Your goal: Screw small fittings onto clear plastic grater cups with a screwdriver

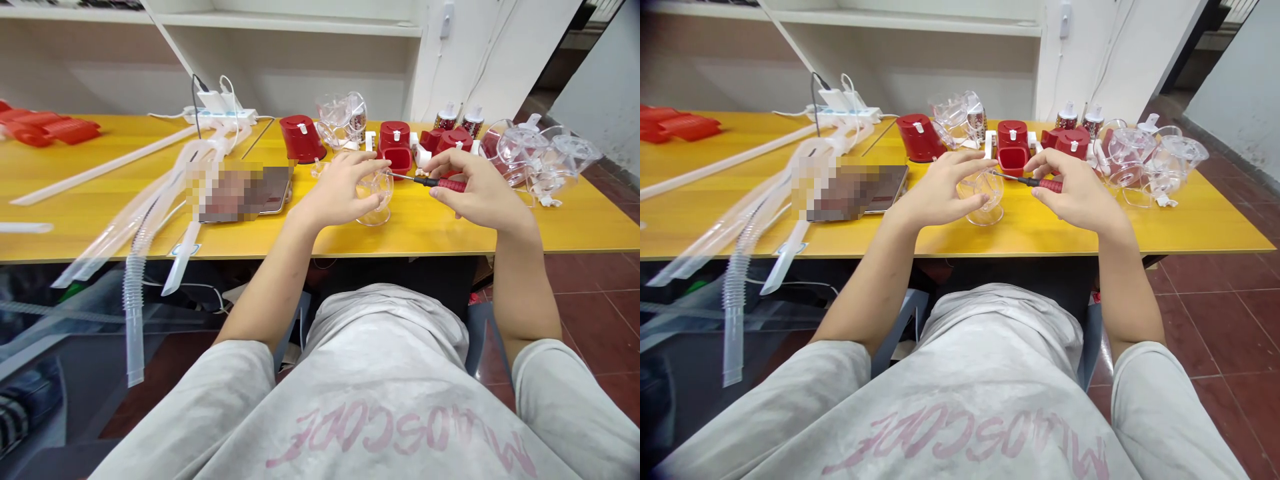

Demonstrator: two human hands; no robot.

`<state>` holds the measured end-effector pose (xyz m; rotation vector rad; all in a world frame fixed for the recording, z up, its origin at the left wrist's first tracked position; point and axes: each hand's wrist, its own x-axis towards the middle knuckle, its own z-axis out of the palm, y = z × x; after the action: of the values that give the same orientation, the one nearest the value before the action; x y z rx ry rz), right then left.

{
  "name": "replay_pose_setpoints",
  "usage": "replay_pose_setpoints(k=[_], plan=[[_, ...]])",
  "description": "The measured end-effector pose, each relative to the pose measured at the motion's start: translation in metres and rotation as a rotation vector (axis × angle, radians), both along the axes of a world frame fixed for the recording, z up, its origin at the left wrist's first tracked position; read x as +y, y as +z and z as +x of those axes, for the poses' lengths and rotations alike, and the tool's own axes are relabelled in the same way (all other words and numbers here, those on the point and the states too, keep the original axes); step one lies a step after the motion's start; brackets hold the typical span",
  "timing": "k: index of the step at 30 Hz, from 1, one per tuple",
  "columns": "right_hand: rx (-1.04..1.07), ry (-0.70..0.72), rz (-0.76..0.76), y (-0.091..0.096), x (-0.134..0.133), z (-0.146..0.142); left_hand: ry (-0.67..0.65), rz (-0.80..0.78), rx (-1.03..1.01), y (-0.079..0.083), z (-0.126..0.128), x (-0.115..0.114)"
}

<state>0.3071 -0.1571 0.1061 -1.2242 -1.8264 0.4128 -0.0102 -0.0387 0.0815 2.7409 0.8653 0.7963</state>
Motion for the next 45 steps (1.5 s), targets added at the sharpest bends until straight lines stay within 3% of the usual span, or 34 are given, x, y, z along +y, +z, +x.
replay_pose_setpoints(k=[4, 10, 21, 31, 45], plan=[[-0.001, -0.007, 0.059, -0.001, 0.003, -0.001, 0.000, -0.002, 0.004, 0.001, 0.000, -0.001], [0.028, -0.035, -0.024, -0.004, 0.005, -0.006, -0.001, -0.007, 0.004, 0.000, 0.000, -0.001], [-0.003, -0.035, 0.085, 0.000, 0.003, -0.003, -0.001, 0.000, -0.002, 0.000, 0.001, -0.001], [0.067, -0.047, -0.060, 0.000, 0.002, -0.008, 0.000, -0.006, -0.003, 0.000, 0.001, -0.002], [0.026, -0.030, 0.031, 0.004, 0.000, -0.010, -0.030, 0.016, -0.034, -0.004, -0.001, 0.002]])
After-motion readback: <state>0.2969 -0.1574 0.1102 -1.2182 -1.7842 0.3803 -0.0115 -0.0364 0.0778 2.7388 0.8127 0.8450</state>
